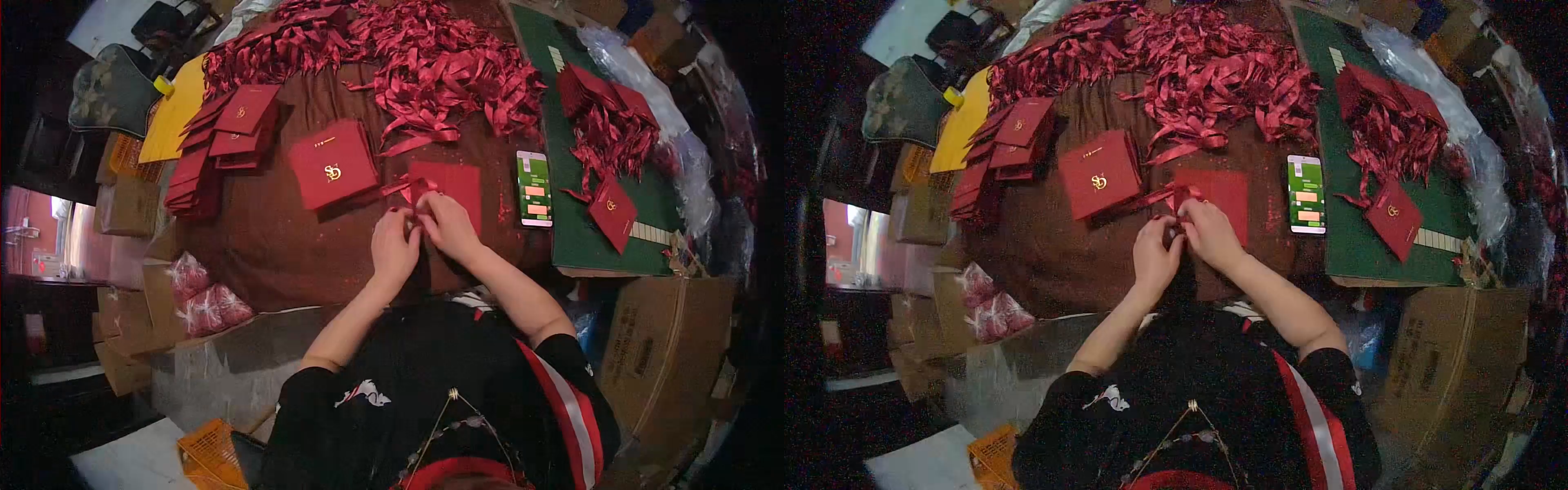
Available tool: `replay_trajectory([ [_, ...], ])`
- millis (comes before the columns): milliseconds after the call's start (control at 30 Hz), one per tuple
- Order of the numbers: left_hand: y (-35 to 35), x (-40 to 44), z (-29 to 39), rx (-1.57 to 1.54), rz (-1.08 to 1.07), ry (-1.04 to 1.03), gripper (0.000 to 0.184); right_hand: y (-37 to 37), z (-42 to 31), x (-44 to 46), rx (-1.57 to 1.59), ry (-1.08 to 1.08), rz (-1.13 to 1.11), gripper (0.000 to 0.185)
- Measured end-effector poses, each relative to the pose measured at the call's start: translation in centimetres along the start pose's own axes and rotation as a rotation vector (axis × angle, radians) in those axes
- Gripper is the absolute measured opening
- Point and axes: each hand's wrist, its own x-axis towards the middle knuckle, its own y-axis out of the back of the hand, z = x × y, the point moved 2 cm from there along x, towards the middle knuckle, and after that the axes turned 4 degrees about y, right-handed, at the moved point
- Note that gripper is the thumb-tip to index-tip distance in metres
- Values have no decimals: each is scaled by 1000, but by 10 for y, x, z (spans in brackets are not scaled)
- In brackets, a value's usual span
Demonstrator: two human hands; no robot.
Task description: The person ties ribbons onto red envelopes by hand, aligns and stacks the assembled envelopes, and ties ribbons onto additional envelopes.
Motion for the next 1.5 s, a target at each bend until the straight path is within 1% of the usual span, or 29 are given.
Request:
replay_trajectory([
  [67,-2,-6,5,46,43,-88,31,-3,-4,-1,25,-59,-29,25],
  [100,-1,-7,7,-19,78,-131,31,-6,-3,-2,18,-53,-11,24],
  [167,3,-3,5,-49,-10,-79,29,-3,-4,-2,20,-48,-9,26],
  [200,4,1,0,-125,-2,-128,25,-1,-2,-2,10,25,1,27],
  [267,15,9,-9,-214,-108,-61,23,6,-3,2,-34,113,-27,27],
  [300,16,12,-17,-80,-38,-151,25,6,0,-1,-64,93,-12,25],
  [333,15,14,-19,-80,-39,-153,25,6,2,-3,-94,73,-1,24],
  [367,16,17,-16,-47,-62,-95,24,7,1,-1,-127,112,28,25],
  [400,17,20,-14,-13,-83,-38,23,9,1,0,-63,75,32,26],
  [467,19,24,-6,-20,-83,-20,22,8,4,1,39,2,80,27],
  [533,18,30,-5,-32,-167,98,22,9,10,0,122,-45,73,29],
  [633,10,36,-12,-64,-173,50,17,7,19,-3,267,-111,100,32],
  [667,9,37,-12,-57,-176,23,15,10,22,-2,257,-130,48,31],
  [733,5,38,-13,-47,-223,28,13,11,25,-3,292,-127,48,30],
  [800,5,32,-8,48,-106,-191,16,9,31,-5,419,-161,20,28],
  [933,4,30,-11,-31,-156,-153,14,6,39,-7,556,-143,41,31],
  [967,6,30,-9,-35,-123,-211,11,8,36,-7,558,-144,45,31],
  [1033,12,28,-4,42,-74,-322,8,18,28,-6,465,-140,51,37],
  [1067,14,27,-4,100,-22,-383,8,22,27,-6,282,-98,41,44],
  [1133,22,22,-5,196,7,-418,9,24,27,-7,269,-90,102,47],
  [1167,33,21,-6,256,31,-371,8,26,26,-7,257,-79,162,51],
  [1233,56,15,-27,339,125,-244,4,30,24,-7,244,-131,156,52],
  [1300,82,1,-36,301,136,-202,7,30,24,-8,260,-151,136,50],
  [1333,84,-9,-40,322,105,-151,8,29,22,-7,297,-205,74,52],
  [1367,83,-15,-43,308,115,-145,7,28,23,-8,301,-208,83,52],
  [1400,78,-21,-48,295,127,-137,6,28,21,-8,158,-28,104,54],
  [1433,73,-24,-54,276,123,-61,5,26,20,-9,13,152,123,56],
  [1467,75,-25,-55,278,122,-69,5,24,20,-16,17,199,73,64],
  [1500,75,-24,-54,249,131,-46,6,31,6,-18,-108,245,-20,68],
])
